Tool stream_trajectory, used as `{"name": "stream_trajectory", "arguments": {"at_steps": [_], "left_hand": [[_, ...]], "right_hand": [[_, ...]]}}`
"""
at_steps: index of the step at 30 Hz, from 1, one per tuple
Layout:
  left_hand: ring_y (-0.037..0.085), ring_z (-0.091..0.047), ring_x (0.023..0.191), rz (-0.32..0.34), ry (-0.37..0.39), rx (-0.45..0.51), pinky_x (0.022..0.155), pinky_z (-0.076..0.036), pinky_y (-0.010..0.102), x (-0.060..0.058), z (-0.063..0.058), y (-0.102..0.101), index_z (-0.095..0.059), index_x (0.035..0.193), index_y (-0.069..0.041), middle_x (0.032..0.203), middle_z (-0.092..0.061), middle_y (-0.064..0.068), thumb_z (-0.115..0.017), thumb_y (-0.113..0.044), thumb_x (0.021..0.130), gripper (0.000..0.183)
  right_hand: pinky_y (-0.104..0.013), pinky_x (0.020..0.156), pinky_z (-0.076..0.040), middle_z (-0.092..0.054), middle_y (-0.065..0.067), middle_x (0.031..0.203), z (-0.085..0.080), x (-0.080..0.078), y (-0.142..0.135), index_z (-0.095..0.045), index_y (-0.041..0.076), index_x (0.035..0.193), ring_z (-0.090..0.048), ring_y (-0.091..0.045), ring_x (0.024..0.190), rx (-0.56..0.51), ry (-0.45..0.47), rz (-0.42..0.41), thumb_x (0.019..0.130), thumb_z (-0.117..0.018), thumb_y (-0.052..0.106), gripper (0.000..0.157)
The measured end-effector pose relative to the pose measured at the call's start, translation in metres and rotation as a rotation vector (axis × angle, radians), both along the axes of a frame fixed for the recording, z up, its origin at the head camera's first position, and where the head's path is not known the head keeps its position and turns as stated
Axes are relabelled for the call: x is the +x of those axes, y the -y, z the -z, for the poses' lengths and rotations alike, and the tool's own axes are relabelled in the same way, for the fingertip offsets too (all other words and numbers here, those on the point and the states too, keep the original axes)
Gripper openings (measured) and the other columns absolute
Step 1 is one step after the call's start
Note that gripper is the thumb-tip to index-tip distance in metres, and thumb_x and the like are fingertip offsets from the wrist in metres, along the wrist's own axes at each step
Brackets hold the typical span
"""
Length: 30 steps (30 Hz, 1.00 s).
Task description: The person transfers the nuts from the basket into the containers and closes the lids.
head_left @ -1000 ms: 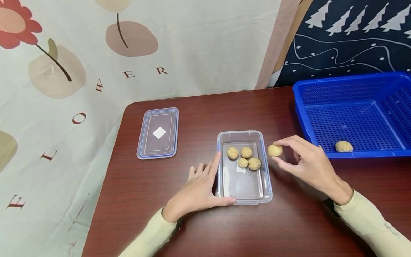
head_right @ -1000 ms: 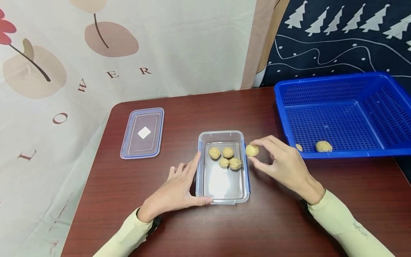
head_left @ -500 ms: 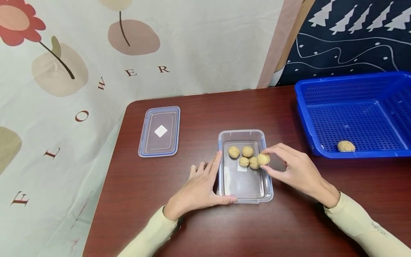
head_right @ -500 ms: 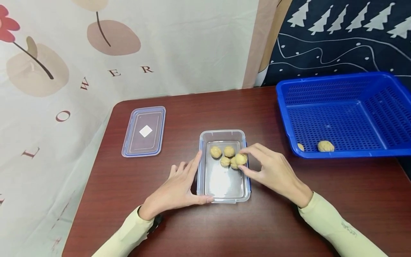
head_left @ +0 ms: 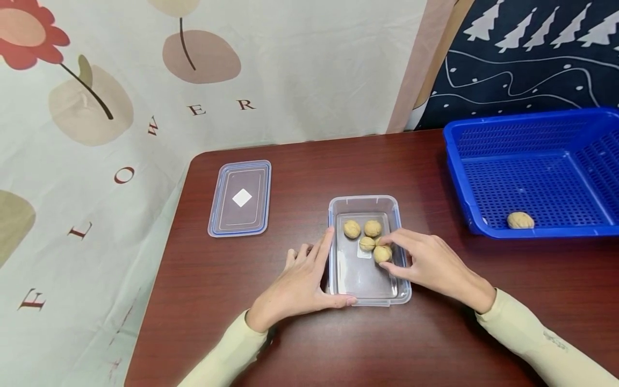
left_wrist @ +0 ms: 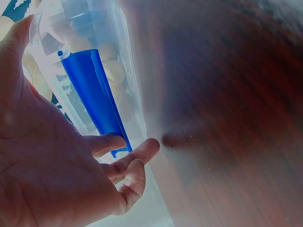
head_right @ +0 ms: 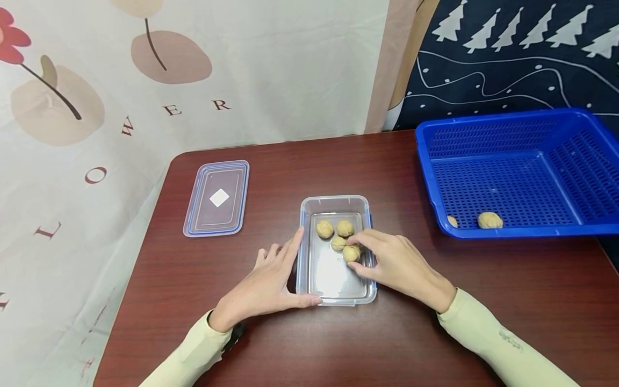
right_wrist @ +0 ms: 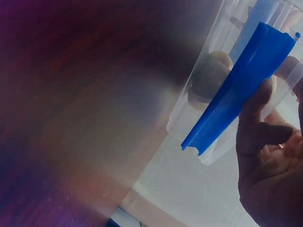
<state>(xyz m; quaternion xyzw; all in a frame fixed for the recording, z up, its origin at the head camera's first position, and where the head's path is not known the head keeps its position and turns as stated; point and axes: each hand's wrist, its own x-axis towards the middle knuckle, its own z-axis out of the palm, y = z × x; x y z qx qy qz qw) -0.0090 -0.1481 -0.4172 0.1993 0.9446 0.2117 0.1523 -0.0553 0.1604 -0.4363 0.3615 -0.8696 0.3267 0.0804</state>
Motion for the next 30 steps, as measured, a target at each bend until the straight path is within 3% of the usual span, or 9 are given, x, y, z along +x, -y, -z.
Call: {"name": "stream_trajectory", "arguments": {"at_steps": [9, 19, 24, 30], "left_hand": [[0.031, -0.049, 0.128, 0.006, -0.013, 0.001, 0.101, -0.033, 0.052, 0.0, 0.001, 0.0, 0.004, 0.177, -0.015, 0.171, -0.04, 0.009, -0.078, -0.085, 0.079, 0.145], [0.031, -0.049, 0.128, 0.007, -0.016, 0.005, 0.1, -0.033, 0.051, 0.0, 0.001, 0.0, 0.006, 0.176, -0.017, 0.173, -0.037, 0.009, -0.078, -0.085, 0.079, 0.145], [0.032, -0.05, 0.128, 0.01, -0.018, 0.002, 0.101, -0.033, 0.052, 0.0, 0.002, 0.0, 0.006, 0.176, -0.017, 0.172, -0.038, 0.009, -0.077, -0.085, 0.079, 0.145], [0.03, -0.05, 0.128, 0.012, -0.029, 0.003, 0.1, -0.033, 0.05, 0.0, 0.003, -0.001, 0.006, 0.176, -0.016, 0.174, -0.036, 0.008, -0.077, -0.085, 0.079, 0.145]], "right_hand": [[-0.034, 0.066, -0.055, -0.075, 0.008, 0.106, -0.003, 0.0, 0.002, -0.077, 0.015, 0.115, -0.068, -0.006, 0.082, 0.028, 0.019, -0.024, 0.084, -0.096, 0.024, 0.037], [-0.023, 0.053, -0.042, -0.068, 0.005, 0.103, -0.011, 0.0, -0.007, -0.077, 0.016, 0.12, -0.048, 0.002, 0.063, 0.029, 0.009, 0.024, 0.087, -0.092, 0.024, 0.037], [-0.02, 0.057, -0.044, -0.07, 0.005, 0.113, -0.02, -0.001, -0.017, -0.076, 0.017, 0.124, -0.053, 0.0, 0.067, 0.005, -0.014, 0.062, 0.089, -0.09, 0.02, 0.038], [-0.016, 0.06, -0.039, -0.064, 0.011, 0.104, -0.032, -0.001, -0.036, -0.076, 0.017, 0.124, -0.05, -0.001, 0.074, -0.001, -0.043, 0.146, 0.088, -0.089, 0.017, 0.038]]}}
